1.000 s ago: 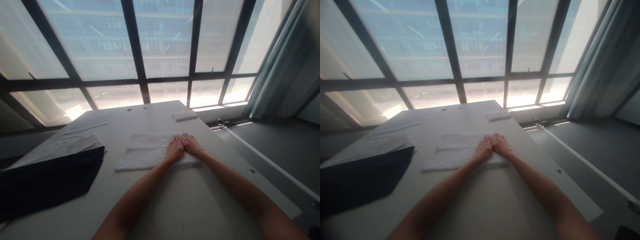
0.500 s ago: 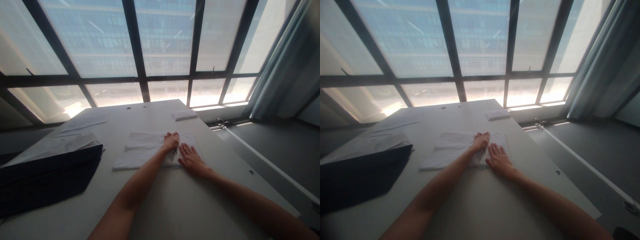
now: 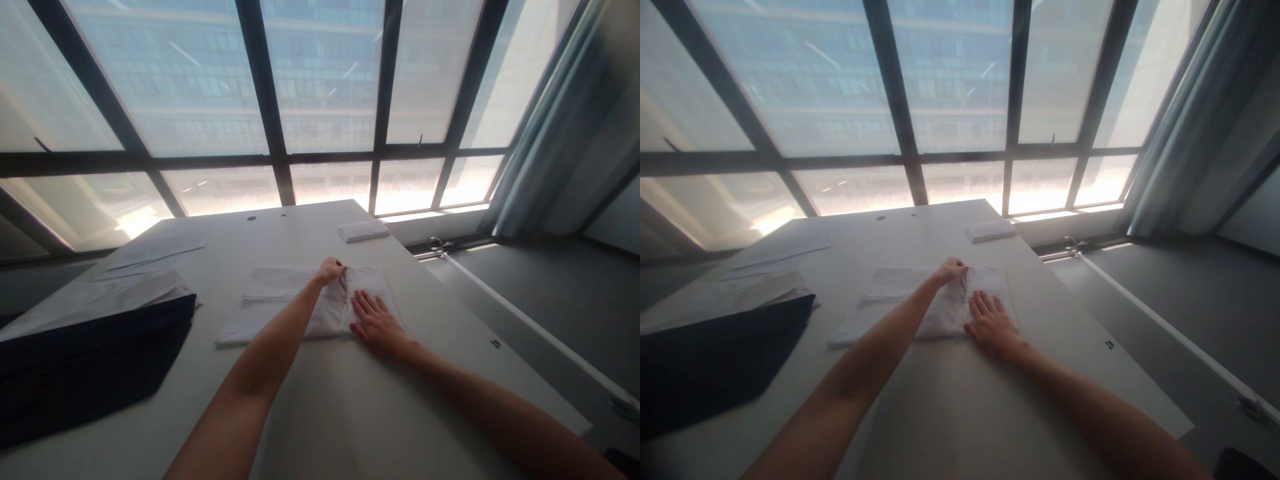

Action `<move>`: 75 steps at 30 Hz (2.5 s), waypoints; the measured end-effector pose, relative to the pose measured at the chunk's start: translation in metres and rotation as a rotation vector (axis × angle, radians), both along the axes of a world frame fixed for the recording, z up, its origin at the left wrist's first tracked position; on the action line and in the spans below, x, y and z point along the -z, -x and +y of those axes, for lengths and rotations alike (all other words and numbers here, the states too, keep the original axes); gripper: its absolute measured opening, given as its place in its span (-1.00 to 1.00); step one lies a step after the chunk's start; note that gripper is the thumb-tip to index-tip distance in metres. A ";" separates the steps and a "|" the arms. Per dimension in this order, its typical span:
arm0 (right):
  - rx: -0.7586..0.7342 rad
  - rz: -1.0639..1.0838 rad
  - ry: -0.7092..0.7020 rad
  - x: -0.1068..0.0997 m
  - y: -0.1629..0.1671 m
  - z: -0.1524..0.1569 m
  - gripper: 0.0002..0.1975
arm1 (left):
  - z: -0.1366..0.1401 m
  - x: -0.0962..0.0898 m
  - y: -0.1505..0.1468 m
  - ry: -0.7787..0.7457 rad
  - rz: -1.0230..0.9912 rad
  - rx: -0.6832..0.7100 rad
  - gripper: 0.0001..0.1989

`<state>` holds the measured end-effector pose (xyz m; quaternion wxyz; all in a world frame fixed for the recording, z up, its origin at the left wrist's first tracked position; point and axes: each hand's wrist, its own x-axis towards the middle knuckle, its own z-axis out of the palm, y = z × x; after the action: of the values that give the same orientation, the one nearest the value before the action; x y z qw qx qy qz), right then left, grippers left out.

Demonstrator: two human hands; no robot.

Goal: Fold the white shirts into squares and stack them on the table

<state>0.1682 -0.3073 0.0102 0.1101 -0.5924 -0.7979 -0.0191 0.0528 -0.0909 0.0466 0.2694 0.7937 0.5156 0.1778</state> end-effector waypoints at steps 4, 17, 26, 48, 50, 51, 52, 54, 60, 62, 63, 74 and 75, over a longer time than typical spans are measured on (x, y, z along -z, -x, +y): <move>-0.015 -0.001 -0.002 0.001 0.000 0.001 -0.33 | -0.006 0.000 0.001 -0.031 -0.002 -0.011 -0.83; -0.037 0.038 0.013 -0.002 -0.001 0.001 -0.33 | -0.038 0.028 -0.044 -0.322 0.351 0.683 -0.50; -0.052 0.007 0.035 0.000 -0.003 0.002 -0.30 | -0.001 0.030 -0.011 -0.308 0.399 0.391 -0.46; -0.078 0.010 -0.012 0.009 -0.004 0.007 -0.33 | -0.071 0.040 0.244 -0.258 0.520 -0.150 -0.36; -0.079 0.022 -0.009 0.009 -0.005 0.008 -0.33 | -0.070 0.040 0.254 -0.251 0.522 -0.258 -0.35; -0.080 0.031 -0.010 0.009 -0.006 0.008 -0.34 | -0.068 0.039 0.257 -0.253 0.510 -0.292 -0.36; -0.081 0.039 -0.011 0.009 -0.006 0.008 -0.34 | -0.065 0.037 0.258 -0.258 0.498 -0.310 -0.37; -0.085 0.053 -0.015 0.009 -0.008 0.008 -0.34 | -0.061 0.031 0.259 -0.269 0.458 -0.316 -0.42; -0.099 0.059 -0.006 0.009 -0.013 0.009 -0.34 | -0.051 0.008 0.269 -0.098 0.178 -0.408 -0.54; -0.105 0.062 -0.006 0.008 -0.014 0.010 -0.35 | -0.047 0.002 0.278 -0.035 0.140 -0.440 -0.55; -0.108 0.065 -0.006 0.008 -0.014 0.010 -0.35 | -0.046 0.000 0.283 -0.013 0.129 -0.453 -0.53; -0.131 0.105 -0.004 0.009 -0.017 0.012 -0.35 | -0.053 -0.012 0.289 0.422 -0.437 -0.354 -0.40; -0.133 0.105 -0.002 0.009 -0.017 0.012 -0.35 | -0.053 -0.012 0.289 0.424 -0.450 -0.354 -0.37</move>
<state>0.1853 -0.2955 0.0016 0.1536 -0.5381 -0.8285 0.0185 -0.2359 -0.1441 0.0590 0.4999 0.5597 0.5982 0.2812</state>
